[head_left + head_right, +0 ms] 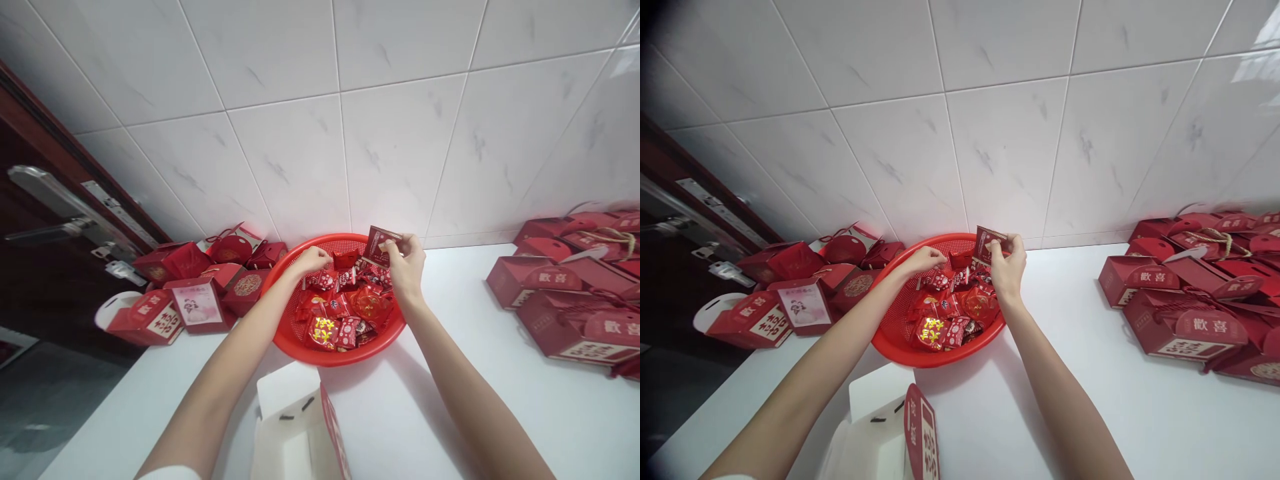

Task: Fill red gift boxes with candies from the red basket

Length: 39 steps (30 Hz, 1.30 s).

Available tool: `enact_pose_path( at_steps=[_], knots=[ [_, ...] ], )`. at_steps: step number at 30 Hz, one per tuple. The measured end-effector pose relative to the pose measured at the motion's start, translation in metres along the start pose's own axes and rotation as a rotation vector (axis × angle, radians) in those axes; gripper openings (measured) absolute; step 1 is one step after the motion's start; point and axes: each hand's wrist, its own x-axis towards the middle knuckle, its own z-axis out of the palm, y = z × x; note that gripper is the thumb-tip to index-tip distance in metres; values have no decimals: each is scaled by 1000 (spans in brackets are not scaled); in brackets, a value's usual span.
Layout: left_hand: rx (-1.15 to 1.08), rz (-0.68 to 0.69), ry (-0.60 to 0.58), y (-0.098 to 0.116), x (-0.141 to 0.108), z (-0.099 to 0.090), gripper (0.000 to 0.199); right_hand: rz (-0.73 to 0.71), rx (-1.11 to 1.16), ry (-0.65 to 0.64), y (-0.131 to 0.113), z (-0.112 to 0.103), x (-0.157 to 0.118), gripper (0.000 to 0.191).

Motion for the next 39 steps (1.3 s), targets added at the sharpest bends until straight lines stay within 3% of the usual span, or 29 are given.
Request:
enact_pose_path(
  at_steps=[4, 11, 17, 22, 30, 36, 39],
  knots=[
    [65, 104, -32, 1, -3, 1, 13, -6, 3, 14, 0, 0, -1, 11],
    [149, 263, -175, 11, -12, 16, 30, 7, 26, 18, -2, 0, -1, 12],
    [226, 288, -315, 15, -17, 26, 32, 13, 26, -1, -1, 0, -1, 12],
    [230, 283, -354, 17, -21, 23, 30, 17, -19, 1, 0, -1, -1, 14],
    [216, 212, -311, 25, -23, 22, 6, -9, -21, -36, 2, -2, 1, 12],
    [299, 103, -134, 23, -19, 11, 22, 91, -69, -116, 1, -2, 0, 13],
    [375, 79, -46, 19, -18, 6, 17, 171, -104, -190, 0, -1, -1, 14]
  ],
)
